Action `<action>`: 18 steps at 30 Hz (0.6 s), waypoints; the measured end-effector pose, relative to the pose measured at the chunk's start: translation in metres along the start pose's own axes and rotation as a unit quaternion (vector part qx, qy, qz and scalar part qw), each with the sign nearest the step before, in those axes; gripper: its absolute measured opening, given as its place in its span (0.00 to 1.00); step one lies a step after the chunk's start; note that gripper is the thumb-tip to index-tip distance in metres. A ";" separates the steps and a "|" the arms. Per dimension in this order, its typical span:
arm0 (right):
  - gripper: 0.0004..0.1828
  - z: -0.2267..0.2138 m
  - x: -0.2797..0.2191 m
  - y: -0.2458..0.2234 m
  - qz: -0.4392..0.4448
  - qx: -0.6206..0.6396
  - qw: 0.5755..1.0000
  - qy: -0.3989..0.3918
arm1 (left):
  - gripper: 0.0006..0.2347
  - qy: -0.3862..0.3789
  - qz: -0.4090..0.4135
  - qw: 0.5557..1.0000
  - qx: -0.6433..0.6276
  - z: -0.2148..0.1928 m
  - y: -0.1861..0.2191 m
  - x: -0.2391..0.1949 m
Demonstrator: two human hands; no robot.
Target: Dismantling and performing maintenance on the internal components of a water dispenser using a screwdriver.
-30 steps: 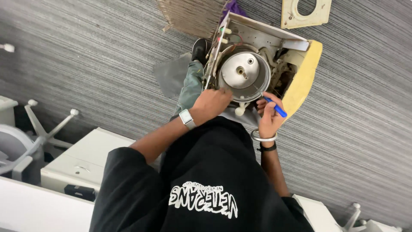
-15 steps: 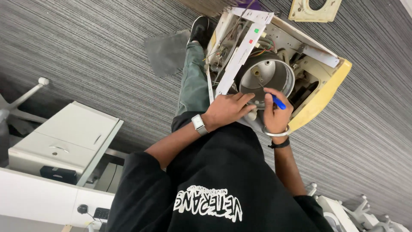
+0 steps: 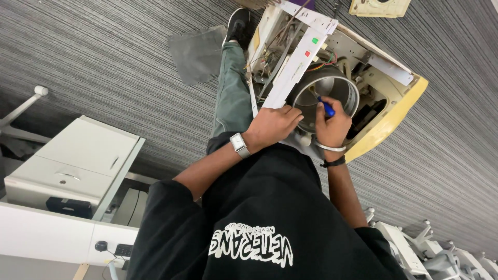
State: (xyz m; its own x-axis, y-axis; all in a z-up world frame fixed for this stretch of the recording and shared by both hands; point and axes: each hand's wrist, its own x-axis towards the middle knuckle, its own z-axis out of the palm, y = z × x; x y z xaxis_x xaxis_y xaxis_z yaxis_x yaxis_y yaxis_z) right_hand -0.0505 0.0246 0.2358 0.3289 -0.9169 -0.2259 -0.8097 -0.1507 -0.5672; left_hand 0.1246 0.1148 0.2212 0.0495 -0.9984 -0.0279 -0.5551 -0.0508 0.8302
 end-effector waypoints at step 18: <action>0.07 -0.038 -0.004 -0.044 -0.028 -0.079 0.995 -0.061 | 0.10 0.010 0.003 1.000 0.002 -0.003 0.004 -0.001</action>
State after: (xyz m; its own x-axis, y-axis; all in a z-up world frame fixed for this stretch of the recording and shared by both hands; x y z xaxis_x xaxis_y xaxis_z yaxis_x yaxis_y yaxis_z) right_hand -0.0349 0.0211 0.2913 0.4242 -0.8552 -0.2977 -0.8516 -0.2650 -0.4523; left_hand 0.1252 0.1157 0.2264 0.0617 -0.9980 -0.0117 -0.5591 -0.0442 0.8279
